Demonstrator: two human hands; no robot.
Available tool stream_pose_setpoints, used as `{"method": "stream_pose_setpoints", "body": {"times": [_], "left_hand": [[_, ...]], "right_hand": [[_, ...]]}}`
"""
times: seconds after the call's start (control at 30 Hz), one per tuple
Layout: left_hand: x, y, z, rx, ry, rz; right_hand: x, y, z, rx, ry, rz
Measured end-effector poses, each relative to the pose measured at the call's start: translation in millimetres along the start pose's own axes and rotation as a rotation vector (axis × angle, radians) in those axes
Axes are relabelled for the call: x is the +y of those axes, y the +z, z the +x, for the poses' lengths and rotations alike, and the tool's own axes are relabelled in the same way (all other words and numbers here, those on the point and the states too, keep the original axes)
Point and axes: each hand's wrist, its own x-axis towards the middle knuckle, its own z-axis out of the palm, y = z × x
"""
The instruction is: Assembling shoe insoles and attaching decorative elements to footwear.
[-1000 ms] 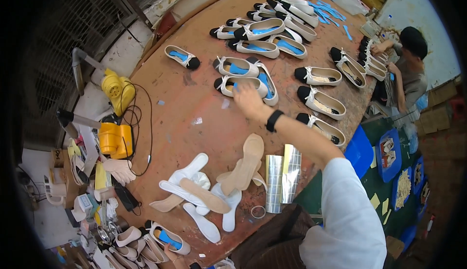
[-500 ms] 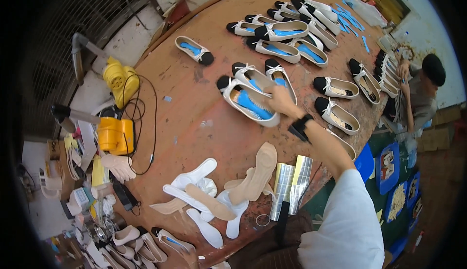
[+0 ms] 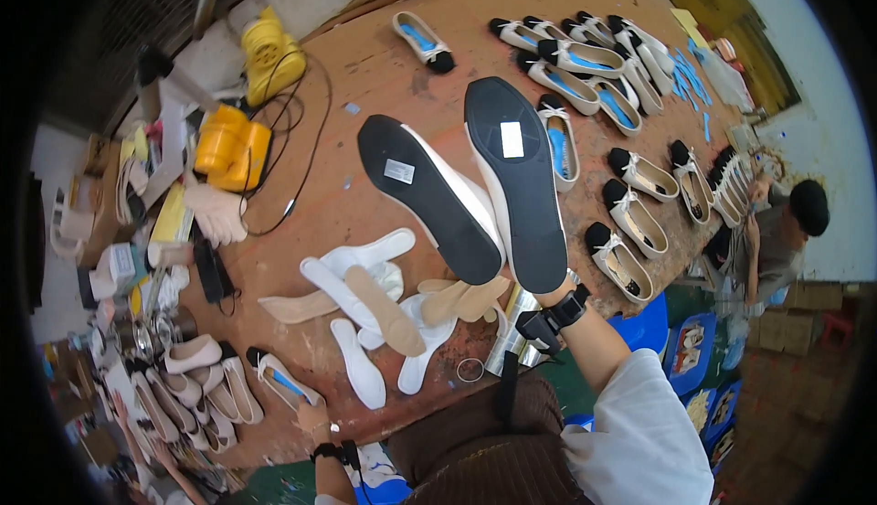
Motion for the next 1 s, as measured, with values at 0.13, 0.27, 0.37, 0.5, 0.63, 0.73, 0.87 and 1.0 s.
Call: {"method": "stream_pose_setpoints", "body": {"times": [0.13, 0.27, 0.37, 0.5, 0.63, 0.73, 0.87, 1.0], "left_hand": [[-2, 1, 5, -0.049, 0.010, -0.088], [6, -14, 8, 0.302, 0.062, -0.307], [15, -39, 23, 0.447, 0.160, -0.395], [20, -76, 60, 0.546, 0.197, -0.344], [14, -82, 102, 0.542, 0.177, -0.400], [8, -63, 123, 0.458, 0.114, -0.274], [-6, -40, 130, 0.375, -0.014, -0.195], [-22, -39, 127, 0.323, -0.012, -0.072]], "right_hand": [[46, 31, 21, 0.012, 0.033, -0.372], [140, 63, 60, -0.057, 0.064, -1.165], [241, 73, 90, -0.349, -0.118, -1.523], [374, 62, 118, -0.287, -0.400, -1.665], [441, 41, 112, -0.356, -0.165, -1.965], [441, 39, 105, -0.613, -0.087, -1.977], [327, 14, 106, -0.682, -0.568, -1.715], [112, -62, 133, 0.118, -0.635, -2.559]]}}
